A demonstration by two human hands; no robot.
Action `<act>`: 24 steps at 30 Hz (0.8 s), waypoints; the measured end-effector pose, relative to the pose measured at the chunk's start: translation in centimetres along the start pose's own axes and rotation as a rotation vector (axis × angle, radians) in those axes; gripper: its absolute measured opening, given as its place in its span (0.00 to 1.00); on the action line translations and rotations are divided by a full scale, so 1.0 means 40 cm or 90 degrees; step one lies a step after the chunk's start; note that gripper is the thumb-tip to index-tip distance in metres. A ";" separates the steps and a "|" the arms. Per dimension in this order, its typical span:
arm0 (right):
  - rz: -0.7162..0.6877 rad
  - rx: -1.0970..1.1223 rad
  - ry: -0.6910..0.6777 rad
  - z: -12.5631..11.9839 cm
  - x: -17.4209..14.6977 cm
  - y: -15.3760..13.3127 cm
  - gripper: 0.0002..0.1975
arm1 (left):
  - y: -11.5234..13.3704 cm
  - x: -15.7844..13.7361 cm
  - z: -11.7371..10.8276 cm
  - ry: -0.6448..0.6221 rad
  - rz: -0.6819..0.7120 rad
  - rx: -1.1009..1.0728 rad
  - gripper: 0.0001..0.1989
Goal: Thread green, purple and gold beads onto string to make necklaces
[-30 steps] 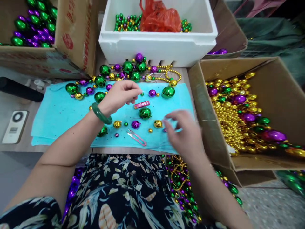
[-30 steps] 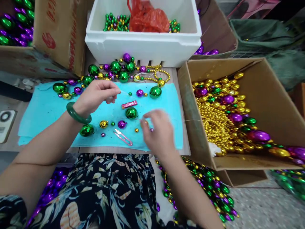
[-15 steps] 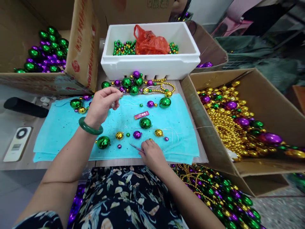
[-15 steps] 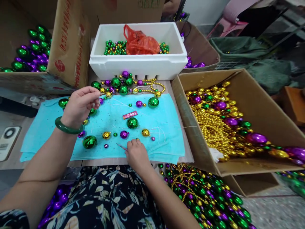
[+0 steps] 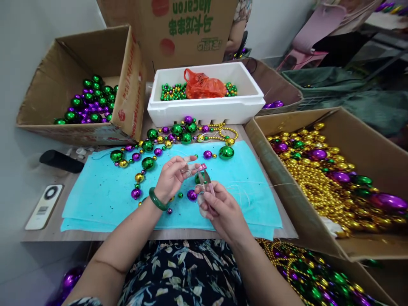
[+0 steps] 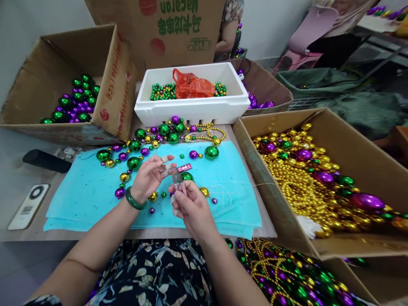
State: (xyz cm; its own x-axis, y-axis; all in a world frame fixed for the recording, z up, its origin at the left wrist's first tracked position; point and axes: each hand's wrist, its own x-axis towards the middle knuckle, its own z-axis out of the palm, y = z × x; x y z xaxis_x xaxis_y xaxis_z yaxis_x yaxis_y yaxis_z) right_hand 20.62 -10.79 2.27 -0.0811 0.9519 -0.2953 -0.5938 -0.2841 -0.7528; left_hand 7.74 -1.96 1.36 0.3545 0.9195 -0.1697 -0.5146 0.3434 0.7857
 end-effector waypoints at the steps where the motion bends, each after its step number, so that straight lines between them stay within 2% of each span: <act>1: 0.002 -0.010 0.000 0.005 -0.001 0.002 0.15 | -0.005 -0.002 0.003 -0.008 -0.005 -0.024 0.10; 6: 0.032 -0.095 0.033 0.012 -0.004 0.007 0.18 | -0.025 -0.013 0.013 -0.052 0.013 -0.055 0.10; 13: 0.097 -0.028 0.081 0.007 0.012 0.005 0.21 | -0.030 -0.027 0.015 -0.102 0.031 0.017 0.11; 17: 0.086 0.017 0.061 0.003 0.017 0.007 0.21 | -0.044 -0.021 0.002 -0.122 0.085 0.122 0.10; 21: 0.070 0.004 0.052 -0.003 0.011 -0.003 0.18 | -0.057 -0.008 -0.018 -0.076 0.119 0.202 0.10; 24: -0.027 -0.103 0.132 -0.057 0.023 -0.032 0.19 | -0.054 -0.006 -0.027 -0.033 0.108 0.203 0.11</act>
State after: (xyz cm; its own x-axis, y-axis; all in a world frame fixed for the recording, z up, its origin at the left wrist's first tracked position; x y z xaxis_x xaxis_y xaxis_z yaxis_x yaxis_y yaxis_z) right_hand 23.11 -9.82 1.61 0.1162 0.9243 -0.3635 -0.4559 -0.2754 -0.8463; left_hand 7.94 -2.71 -0.93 0.3285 0.9445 0.0027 -0.3023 0.1025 0.9477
